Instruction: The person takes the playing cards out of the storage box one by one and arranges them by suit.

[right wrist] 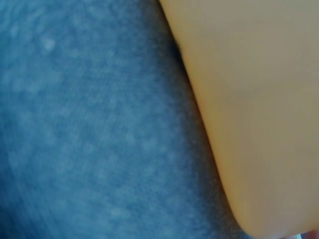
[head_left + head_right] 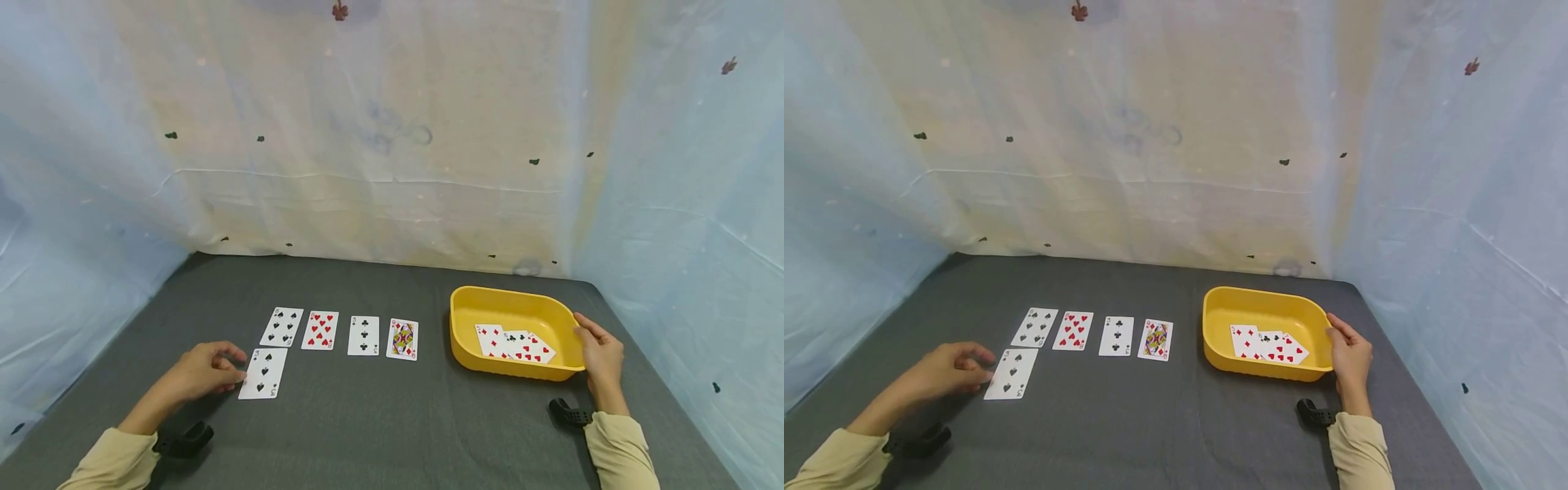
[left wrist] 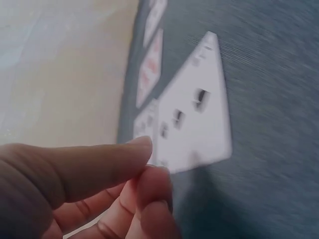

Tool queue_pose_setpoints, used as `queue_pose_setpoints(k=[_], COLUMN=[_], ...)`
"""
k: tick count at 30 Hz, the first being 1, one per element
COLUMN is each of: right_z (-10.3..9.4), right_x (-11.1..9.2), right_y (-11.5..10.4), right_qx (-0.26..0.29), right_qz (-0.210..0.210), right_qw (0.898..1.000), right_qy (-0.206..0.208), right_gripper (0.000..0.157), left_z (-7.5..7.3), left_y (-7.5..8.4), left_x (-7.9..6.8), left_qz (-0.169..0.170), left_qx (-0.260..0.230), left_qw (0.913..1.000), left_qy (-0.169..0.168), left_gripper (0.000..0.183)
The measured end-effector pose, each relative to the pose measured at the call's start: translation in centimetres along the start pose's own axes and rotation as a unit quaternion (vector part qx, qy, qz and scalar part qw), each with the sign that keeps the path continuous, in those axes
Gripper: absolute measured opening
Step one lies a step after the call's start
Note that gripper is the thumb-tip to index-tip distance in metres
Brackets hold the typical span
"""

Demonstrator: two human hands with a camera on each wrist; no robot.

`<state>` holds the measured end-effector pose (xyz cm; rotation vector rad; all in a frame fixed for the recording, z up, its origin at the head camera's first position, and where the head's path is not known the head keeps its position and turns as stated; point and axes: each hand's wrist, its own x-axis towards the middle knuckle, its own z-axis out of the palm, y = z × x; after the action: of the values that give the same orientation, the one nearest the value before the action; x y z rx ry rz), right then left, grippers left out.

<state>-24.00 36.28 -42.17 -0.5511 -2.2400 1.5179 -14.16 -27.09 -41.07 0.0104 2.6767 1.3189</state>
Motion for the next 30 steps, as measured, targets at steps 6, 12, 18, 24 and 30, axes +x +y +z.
queue_pose_setpoints(k=[6, 12, 18, 24, 30], right_z=[-0.1, -0.1, -0.1, 0.0, 0.0], right_x=[0.0, 0.0, 0.0, 0.1, 0.3], right_y=[0.0, 0.1, 0.4, 0.4, 0.4], right_qx=[-0.008, -0.011, -0.007, -0.009, -0.008], right_qz=[-0.002, -0.001, -0.006, -0.007, -0.007], right_qw=[1.0, 1.0, 1.0, 1.0, 1.0], right_qy=[0.001, 0.001, 0.001, -0.001, 0.001], right_gripper=[0.041, 0.041, 0.041, 0.041, 0.041], left_z=[0.1, 2.0, 4.2, 5.9, 7.3], left_y=[2.2, 5.4, 8.4, 11.1, 13.5], left_x=[0.8, 1.9, 3.6, 5.2, 6.7], left_qz=[0.037, 0.082, 0.097, 0.126, 0.154], left_qx=[0.009, 0.013, -0.03, -0.084, -0.114], left_qw=[0.9993, 0.9961, 0.9945, 0.9884, 0.9813], left_qy=[0.008, 0.031, 0.026, 0.001, -0.024], left_gripper=[0.033, 0.031, 0.027, 0.027, 0.028])
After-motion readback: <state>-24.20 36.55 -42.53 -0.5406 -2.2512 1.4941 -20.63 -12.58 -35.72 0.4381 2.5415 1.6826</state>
